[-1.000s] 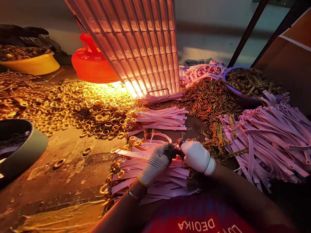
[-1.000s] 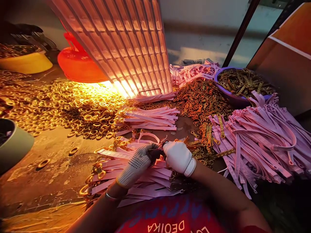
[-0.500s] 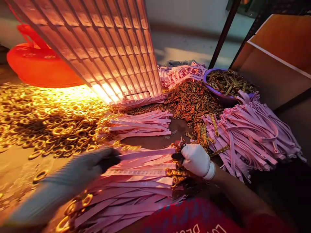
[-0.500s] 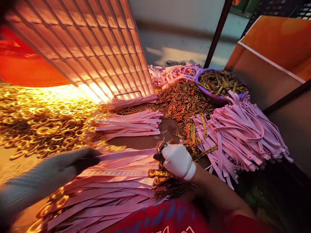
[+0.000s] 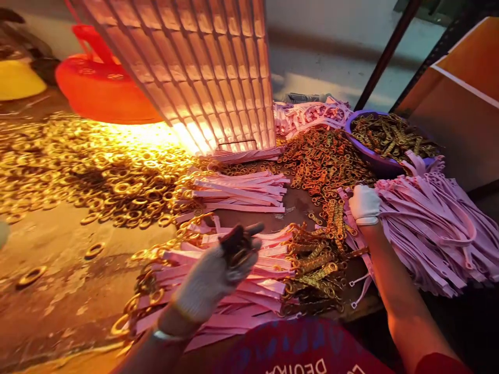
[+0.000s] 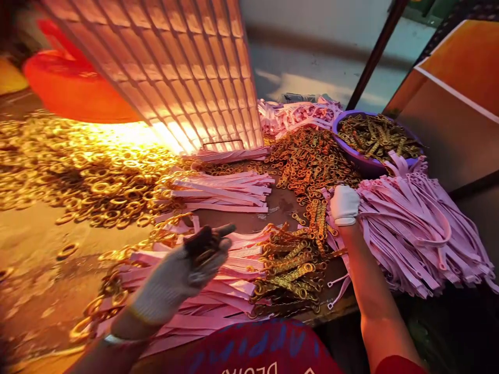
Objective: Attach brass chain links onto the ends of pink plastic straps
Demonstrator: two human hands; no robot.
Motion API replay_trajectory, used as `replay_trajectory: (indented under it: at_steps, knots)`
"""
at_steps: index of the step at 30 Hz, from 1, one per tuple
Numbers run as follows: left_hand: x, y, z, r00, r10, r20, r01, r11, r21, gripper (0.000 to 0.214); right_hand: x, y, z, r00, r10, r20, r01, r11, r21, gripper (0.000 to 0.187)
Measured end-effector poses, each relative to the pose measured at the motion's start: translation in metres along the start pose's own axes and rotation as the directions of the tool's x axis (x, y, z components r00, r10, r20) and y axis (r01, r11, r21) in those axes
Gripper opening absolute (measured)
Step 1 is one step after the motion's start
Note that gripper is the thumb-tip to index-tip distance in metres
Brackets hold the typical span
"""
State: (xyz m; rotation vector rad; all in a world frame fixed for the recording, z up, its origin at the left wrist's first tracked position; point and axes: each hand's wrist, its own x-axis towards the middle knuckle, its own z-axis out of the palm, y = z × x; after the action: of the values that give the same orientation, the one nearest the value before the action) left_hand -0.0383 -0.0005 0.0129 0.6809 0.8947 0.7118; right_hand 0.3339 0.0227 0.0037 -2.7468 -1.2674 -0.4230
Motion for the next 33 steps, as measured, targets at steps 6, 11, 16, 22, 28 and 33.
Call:
replay_trajectory:
  at_steps: [6,11,16,22,28,33]
  knots:
    - [0.020,-0.009,0.014,0.943,-0.144,0.300,0.251,0.899,-0.358,0.041,-0.022,0.006,0.000,0.985,-0.133,-0.107,0.161,0.933,0.322,0.028]
    - [0.020,-0.017,0.018,0.939,-0.153,0.309,0.211,0.964,-0.162,0.023,-0.094,-0.038,-0.028,0.797,-0.580,-0.166,0.309,0.157,0.938,0.027]
    - [0.013,-0.020,0.029,0.955,-0.238,0.175,0.249,0.968,-0.041,0.018,-0.139,-0.089,-0.049,0.610,-0.791,-0.049,0.059,-0.017,0.998,0.030]
    - [0.005,-0.018,0.023,0.970,-0.181,0.164,0.198,0.976,-0.093,0.029,-0.140,-0.100,-0.051,0.710,-0.705,0.000,-0.095,-0.096,0.991,0.029]
    - [0.010,-0.027,0.010,0.982,0.092,0.163,-0.073,0.990,-0.122,0.029,-0.142,-0.097,-0.056,0.814,-0.577,0.066,-0.168,-0.125,0.978,0.035]
    - [0.006,-0.026,0.011,0.942,0.322,0.097,-0.335,0.920,0.204,0.032,-0.147,-0.105,-0.060,0.747,-0.635,0.196,-0.356,-0.134,0.925,0.036]
